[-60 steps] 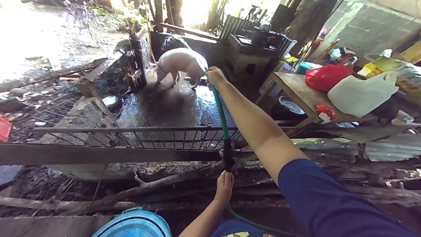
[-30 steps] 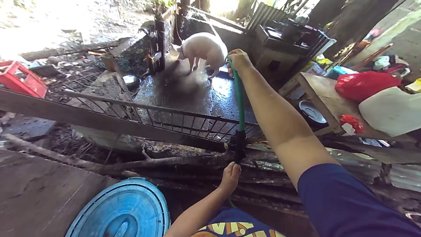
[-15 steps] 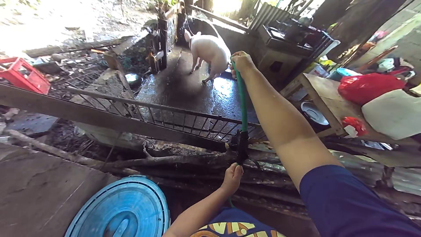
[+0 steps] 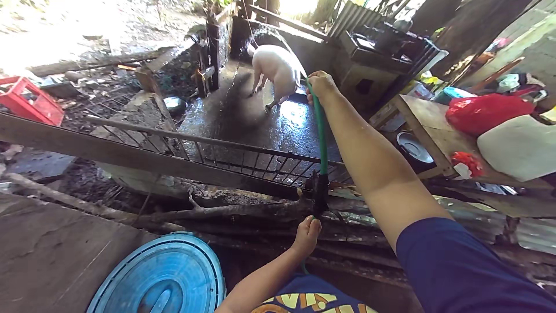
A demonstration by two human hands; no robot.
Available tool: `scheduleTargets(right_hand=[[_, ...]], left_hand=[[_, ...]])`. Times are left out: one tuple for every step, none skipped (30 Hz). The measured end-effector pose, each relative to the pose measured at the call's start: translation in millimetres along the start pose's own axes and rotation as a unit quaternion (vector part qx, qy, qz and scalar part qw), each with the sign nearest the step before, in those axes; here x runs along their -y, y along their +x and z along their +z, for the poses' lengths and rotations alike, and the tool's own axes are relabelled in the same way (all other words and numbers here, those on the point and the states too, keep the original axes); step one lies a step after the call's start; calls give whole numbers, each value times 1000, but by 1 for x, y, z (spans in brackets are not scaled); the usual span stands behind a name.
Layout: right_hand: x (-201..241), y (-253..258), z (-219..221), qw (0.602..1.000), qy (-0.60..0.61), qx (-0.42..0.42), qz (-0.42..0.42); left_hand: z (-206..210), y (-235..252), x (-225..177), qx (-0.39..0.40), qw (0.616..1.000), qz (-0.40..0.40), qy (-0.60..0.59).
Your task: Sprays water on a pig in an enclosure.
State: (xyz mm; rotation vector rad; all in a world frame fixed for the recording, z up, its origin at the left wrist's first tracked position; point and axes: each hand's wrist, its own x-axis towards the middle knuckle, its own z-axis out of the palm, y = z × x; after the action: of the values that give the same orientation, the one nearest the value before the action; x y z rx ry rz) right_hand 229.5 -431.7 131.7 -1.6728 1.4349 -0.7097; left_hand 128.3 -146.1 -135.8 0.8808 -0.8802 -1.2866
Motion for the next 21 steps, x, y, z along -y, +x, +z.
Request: scheduleTargets(right_hand=[[0,0,0,1000,-1,0,-2],[0,0,0,1000,-2,1,-5],[0,1,0,1000,-2,2,-9],[0,1,0,1000,-2,2,-11],[0,2,1,1000,-4,2,-12],[1,2,1,1000,-4,2,-12],[3,2,2,1000,-3,3,-12],[4,1,2,1000,3,3,-11],[5,-1,3,1000,8,4,-13],[6,-2,4,1000,11,4,-15],[7,-2,4,1000,12,5,-16],[8,-3,5,1000,13,8,-17],[8,-2,5,1000,15,9,-18],[8,-2,5,1000,15,9,-18],[8,-2,5,1000,13,9,-18],[6,-1,5,1000,12,8,-17],[5,0,5,1000,10,7,-15],[2,2,4,1000,9,5,-11],[-1,5,3,1000,6,2,-5],[-4,7,2,1000,6,-3,4],[-8,9,0,1000,5,-6,13]], left_hand=[[0,0,-1,0,1000,0,1],[0,0,-1,-1,1000,0,4],[-1,0,-2,0,1000,-1,8],[-1,0,-2,0,1000,-1,10],[-1,1,-2,-1,1000,1,11],[-1,1,-1,-3,1000,2,10],[-2,1,-1,-4,1000,3,9],[-2,1,-1,-5,1000,4,9],[-2,2,-1,-6,1000,4,8],[-2,2,-1,-6,1000,3,7],[-2,2,-1,-9,1000,3,7],[-2,3,-1,-10,1000,2,5],[-2,3,-2,-11,1000,1,5],[-2,3,-1,-11,1000,1,4],[-2,3,-1,-10,1000,1,4],[-2,3,-1,-9,1000,0,4],[-2,2,-1,-7,1000,-2,5],[-2,2,-1,-5,1000,-4,5],[-1,1,-1,-4,1000,-5,5],[-1,1,-1,-2,1000,-4,5],[0,0,0,0,1000,-2,6]])
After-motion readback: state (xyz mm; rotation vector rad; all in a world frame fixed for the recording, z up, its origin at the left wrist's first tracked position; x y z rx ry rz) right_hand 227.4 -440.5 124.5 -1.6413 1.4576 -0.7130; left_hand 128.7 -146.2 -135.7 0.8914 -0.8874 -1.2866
